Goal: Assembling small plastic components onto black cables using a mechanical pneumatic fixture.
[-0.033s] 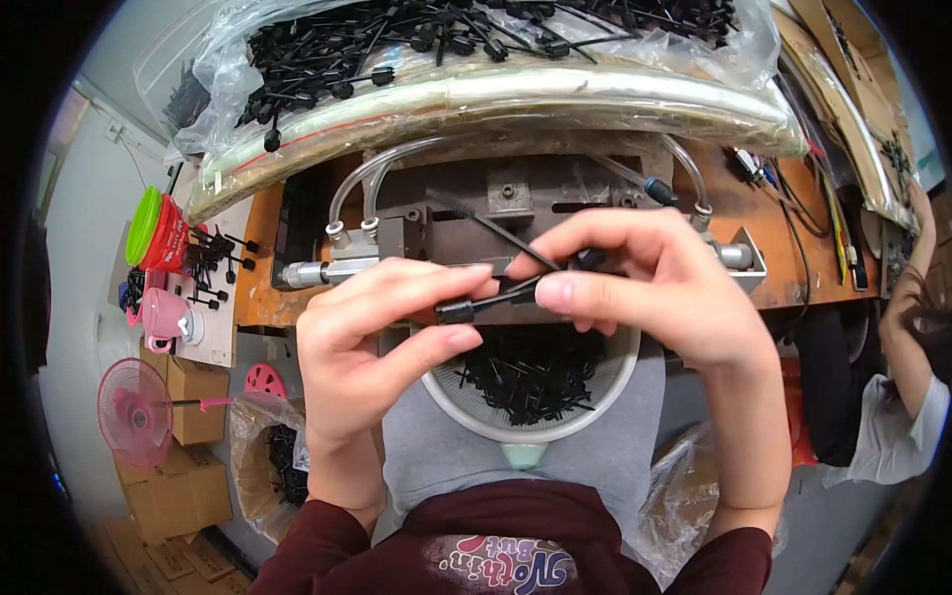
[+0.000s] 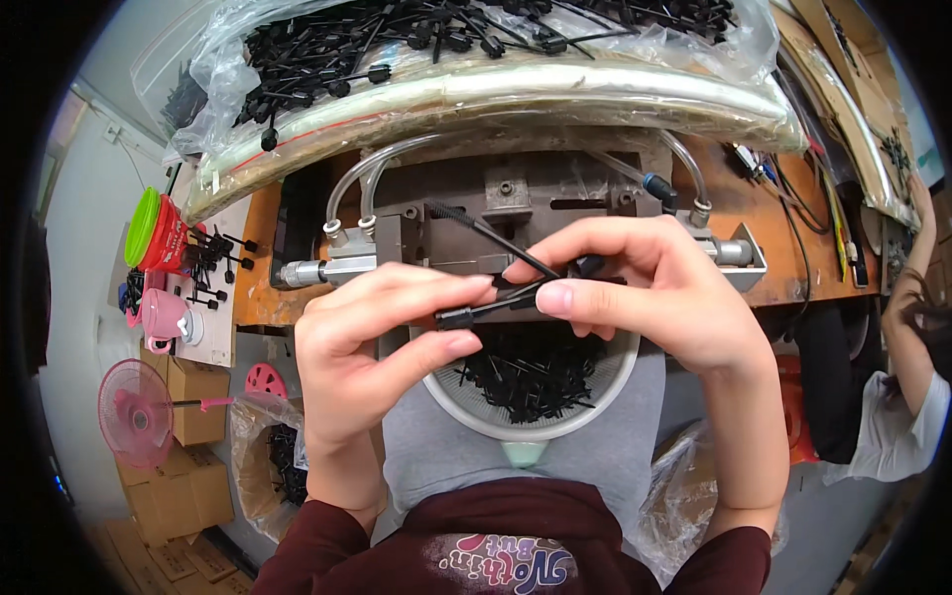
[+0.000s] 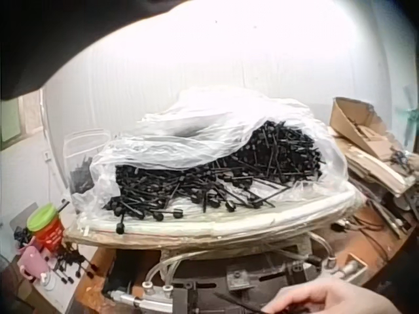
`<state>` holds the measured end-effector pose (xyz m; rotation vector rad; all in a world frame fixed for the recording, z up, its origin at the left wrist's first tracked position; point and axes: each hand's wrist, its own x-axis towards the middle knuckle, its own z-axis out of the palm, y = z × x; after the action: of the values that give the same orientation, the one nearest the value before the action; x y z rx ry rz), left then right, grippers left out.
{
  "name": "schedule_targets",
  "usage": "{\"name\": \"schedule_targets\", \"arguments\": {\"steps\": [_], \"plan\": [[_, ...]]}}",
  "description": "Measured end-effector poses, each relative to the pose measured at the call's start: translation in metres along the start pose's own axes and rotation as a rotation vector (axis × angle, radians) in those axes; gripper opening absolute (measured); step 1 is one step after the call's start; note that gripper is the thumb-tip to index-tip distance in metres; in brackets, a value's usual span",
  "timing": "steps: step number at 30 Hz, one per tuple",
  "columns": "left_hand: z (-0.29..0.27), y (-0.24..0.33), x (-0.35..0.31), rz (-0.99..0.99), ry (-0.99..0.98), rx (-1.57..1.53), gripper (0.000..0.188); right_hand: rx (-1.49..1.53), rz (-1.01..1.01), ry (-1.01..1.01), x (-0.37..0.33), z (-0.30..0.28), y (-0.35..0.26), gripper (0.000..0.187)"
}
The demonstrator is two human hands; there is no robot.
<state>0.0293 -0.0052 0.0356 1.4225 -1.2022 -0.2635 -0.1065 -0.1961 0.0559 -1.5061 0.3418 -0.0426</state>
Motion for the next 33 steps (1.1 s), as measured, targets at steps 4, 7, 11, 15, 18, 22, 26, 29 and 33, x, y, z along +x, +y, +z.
{"name": "schedule_targets", "arguments": {"steps": [4, 7, 11, 15, 18, 22, 26, 29, 33], "plan": [[-0.012, 0.0, -0.014, -0.046, -0.048, -0.012, 0.039, 0.075, -0.1, 0.081, -0.013, -0.015, 0.018, 0.028], [-0.004, 0.002, -0.025, -0.086, 0.05, -0.003, 0.038, 0.124, -0.168, 0.253, -0.024, -0.015, 0.023, 0.029], [0.022, -0.016, -0.036, 0.025, 0.087, 0.357, 0.031, 0.198, -0.252, 0.423, -0.029, 0.009, 0.032, 0.034], [0.04, -0.037, -0.036, 0.142, 0.003, 0.561, 0.028, 0.208, -0.276, 0.455, -0.036, 0.025, 0.04, 0.038], [0.044, -0.04, -0.035, 0.177, -0.044, 0.714, 0.027, 0.162, -0.286, 0.49, -0.039, 0.035, 0.047, 0.038], [0.045, -0.033, -0.029, 0.171, -0.057, 0.773, 0.026, 0.016, -0.349, 0.557, -0.04, 0.047, 0.052, 0.037], [0.045, -0.032, -0.026, 0.147, -0.083, 0.774, 0.026, -0.069, -0.376, 0.657, -0.042, 0.051, 0.054, 0.036], [0.045, -0.032, -0.027, 0.135, -0.081, 0.767, 0.026, -0.102, -0.37, 0.676, -0.041, 0.054, 0.057, 0.036], [0.044, -0.033, -0.026, 0.154, -0.064, 0.741, 0.032, -0.197, -0.393, 0.772, -0.039, 0.059, 0.06, 0.037]]}}
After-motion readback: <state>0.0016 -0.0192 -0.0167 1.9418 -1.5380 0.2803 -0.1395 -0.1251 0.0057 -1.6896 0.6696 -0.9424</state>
